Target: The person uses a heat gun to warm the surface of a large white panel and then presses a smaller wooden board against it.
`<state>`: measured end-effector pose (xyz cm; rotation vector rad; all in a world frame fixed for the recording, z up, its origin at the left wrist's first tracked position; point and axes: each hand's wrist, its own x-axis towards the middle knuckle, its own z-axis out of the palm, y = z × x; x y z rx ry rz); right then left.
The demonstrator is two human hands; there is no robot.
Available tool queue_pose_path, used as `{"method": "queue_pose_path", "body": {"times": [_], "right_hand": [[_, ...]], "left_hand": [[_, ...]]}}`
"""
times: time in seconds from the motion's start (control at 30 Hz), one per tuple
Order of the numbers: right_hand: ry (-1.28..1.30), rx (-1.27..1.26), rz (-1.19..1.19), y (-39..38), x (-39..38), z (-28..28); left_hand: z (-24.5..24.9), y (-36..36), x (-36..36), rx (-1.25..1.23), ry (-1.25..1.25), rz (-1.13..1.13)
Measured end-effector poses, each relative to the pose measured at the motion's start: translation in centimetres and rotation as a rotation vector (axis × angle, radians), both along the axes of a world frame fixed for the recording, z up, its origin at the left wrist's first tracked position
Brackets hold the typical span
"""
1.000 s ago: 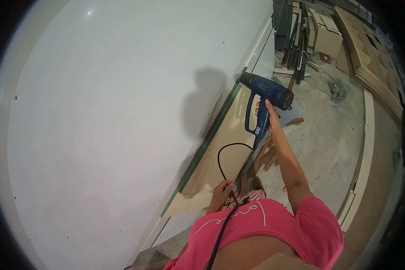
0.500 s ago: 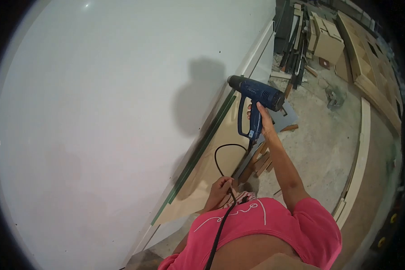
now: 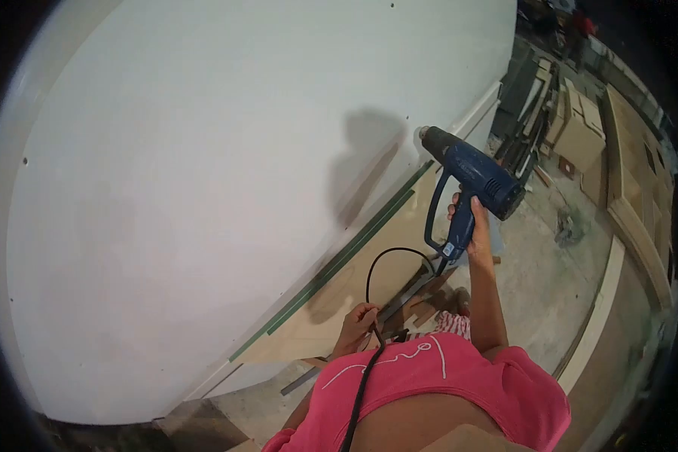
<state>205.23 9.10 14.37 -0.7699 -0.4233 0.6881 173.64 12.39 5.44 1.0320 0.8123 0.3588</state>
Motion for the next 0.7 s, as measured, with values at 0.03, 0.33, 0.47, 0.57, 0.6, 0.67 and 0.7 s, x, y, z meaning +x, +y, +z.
{"method": "queue_pose_path", "body": {"times": [0.03,0.33,0.47,0.57,0.6,0.67,0.7], "right_hand": [[-0.009,0.004,0.022,-0.2,0.5,0.7],[-0.242,-0.043,0.309,-0.3,8.8,2.0],[-0.299,-0.113,0.445,0.4,12.5,0.9],[-0.333,-0.127,0.487,0.3,13.8,2.3],[-0.345,-0.137,0.518,0.3,14.1,2.9],[-0.403,-0.093,0.534,0.4,14.6,3.7],[-0.413,-0.074,0.540,0.4,14.9,3.7]], "left_hand": [[-0.2,-0.3,0.5,-0.017,-0.008,0.019],[-0.7,-4.4,11.3,0.099,-0.001,0.231],[-2.3,-7.3,17.9,0.116,-0.040,0.243],[-3.3,-8.9,21.4,0.146,0.007,0.196],[-3.7,-9.5,22.0,0.157,0.030,0.186],[-4.7,-10.6,23.1,0.073,-0.004,0.224],[-5.3,-10.9,23.3,-0.019,-0.047,0.258]]}}
